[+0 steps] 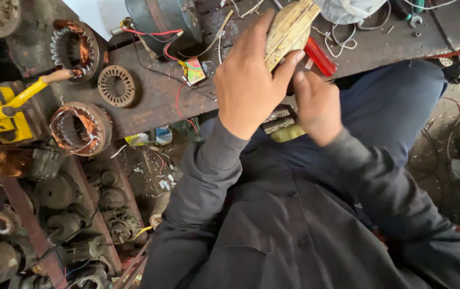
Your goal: The person uses a screwdriver to pry and adjust a wooden block on a motor rotor, then wipes the rotor with a cloth. They then pick up a stator and inspect the copper windings by hand.
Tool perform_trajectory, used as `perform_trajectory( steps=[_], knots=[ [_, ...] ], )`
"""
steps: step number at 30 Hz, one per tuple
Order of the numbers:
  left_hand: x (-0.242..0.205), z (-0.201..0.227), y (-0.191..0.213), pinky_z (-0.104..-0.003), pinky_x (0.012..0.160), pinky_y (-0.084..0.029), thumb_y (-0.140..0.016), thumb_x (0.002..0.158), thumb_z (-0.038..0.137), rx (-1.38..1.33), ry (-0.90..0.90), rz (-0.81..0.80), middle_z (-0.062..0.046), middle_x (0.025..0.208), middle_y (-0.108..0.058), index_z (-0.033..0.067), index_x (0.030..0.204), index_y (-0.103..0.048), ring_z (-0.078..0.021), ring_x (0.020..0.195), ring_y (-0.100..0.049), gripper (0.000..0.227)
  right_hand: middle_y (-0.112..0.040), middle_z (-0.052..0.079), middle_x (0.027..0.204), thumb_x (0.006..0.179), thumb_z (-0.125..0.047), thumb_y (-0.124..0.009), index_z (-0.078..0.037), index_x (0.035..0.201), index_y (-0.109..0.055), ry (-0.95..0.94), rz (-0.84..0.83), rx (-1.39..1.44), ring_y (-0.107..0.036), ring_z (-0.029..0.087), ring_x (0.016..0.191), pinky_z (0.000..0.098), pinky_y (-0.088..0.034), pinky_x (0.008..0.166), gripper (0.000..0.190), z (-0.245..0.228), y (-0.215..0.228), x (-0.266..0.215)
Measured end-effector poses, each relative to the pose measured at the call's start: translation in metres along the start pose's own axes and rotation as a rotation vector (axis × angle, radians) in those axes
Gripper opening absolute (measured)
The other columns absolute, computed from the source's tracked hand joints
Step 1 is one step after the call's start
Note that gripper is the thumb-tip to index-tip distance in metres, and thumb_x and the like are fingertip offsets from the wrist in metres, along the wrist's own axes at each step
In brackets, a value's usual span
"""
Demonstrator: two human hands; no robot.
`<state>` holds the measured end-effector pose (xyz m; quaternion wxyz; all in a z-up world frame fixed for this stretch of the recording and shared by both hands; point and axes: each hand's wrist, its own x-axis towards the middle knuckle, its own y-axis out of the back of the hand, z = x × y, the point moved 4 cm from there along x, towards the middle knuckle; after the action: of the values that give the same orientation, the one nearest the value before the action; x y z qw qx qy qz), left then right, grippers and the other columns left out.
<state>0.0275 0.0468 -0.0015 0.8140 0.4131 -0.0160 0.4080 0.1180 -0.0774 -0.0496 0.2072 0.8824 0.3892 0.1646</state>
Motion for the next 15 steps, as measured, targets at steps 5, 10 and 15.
perform_trajectory(
  steps=[5,10,15],
  knots=[
    [-0.001,0.0,0.004,-0.038,0.085,-0.06,-0.078,0.099,0.042,-0.013,0.01,0.006,-0.01,0.127,-0.069,0.0123,0.147,-0.05,-0.0298,0.108,-0.072,0.064,-0.064,0.01,0.076,0.11,-0.03,-0.048,0.0,0.101,-0.065,-0.515,-0.194,0.524,-0.051,0.029,0.056,0.0373,-0.045,0.052,0.036,0.01,0.0,0.01],
    [-0.001,-0.002,0.004,-0.039,0.088,-0.06,-0.079,0.097,0.042,-0.001,0.021,0.026,-0.01,0.131,-0.069,0.0122,0.146,-0.05,-0.0309,0.112,-0.072,0.064,-0.064,0.014,0.098,0.108,-0.012,-0.067,0.0,0.117,-0.064,0.374,0.098,-0.532,-0.065,0.033,0.084,0.0414,-0.052,0.077,0.016,-0.032,0.016,-0.002],
    [0.0,-0.002,-0.001,-0.037,0.085,-0.06,-0.079,0.097,0.043,-0.004,0.026,0.022,-0.01,0.131,-0.069,0.0116,0.147,-0.05,-0.0295,0.114,-0.073,0.065,-0.062,0.017,0.096,0.1,-0.006,-0.068,0.005,0.123,-0.063,0.448,0.094,-0.51,-0.064,0.033,0.08,0.0421,-0.052,0.072,0.026,-0.038,0.008,-0.008]
  ],
)
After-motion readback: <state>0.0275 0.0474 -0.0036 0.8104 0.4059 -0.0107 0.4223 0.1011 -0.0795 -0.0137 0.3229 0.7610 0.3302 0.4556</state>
